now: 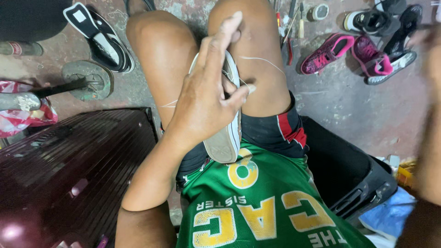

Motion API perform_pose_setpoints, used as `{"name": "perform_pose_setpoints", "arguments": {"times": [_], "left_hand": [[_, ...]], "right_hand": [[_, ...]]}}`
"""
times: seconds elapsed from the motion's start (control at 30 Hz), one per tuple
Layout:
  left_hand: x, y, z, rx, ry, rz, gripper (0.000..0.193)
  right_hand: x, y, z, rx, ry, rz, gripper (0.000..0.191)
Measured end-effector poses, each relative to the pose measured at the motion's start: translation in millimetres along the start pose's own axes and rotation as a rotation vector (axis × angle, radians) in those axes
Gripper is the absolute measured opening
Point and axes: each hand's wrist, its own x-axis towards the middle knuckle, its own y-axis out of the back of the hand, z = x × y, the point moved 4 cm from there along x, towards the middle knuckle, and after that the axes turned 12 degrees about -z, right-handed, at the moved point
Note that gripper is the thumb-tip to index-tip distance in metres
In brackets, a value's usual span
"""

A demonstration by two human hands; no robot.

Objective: The person sews the sole of a canvas shoe using a needle and white thread. They repeatedly push the needle through the shoe's edge and pull the thread tight to secure the sole.

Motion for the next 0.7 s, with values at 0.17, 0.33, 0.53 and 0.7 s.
{"name": "perform_pose_setpoints", "arguments": {"times": [0.17,0.33,0.53,0.7], "left_hand": [[4.8,-3.9,-2.9,-0.014,0.042,-0.021,0.102],[1.5,-3.5,-7.4,-0.079,0.085,-0.005,0.101],[-6.7,5.9,-7.8,-0.032,-0.017,0.015,0.079],[-57.3,40.3,-19.0,0.17,0.2,0.134,0.07]], "right_hand": [[-18.6,-81.8,-83.7,-0.019,0.347,-0.162,0.043],[-19.6,-93.5,-138.1,0.079,0.569,-0.142,0.04],[-4.1,-88.9,-169.5,0.4,0.471,-0.342,0.039],[-0.9,-94.7,-155.7,1.249,0.351,-0.423,0.044]]}}
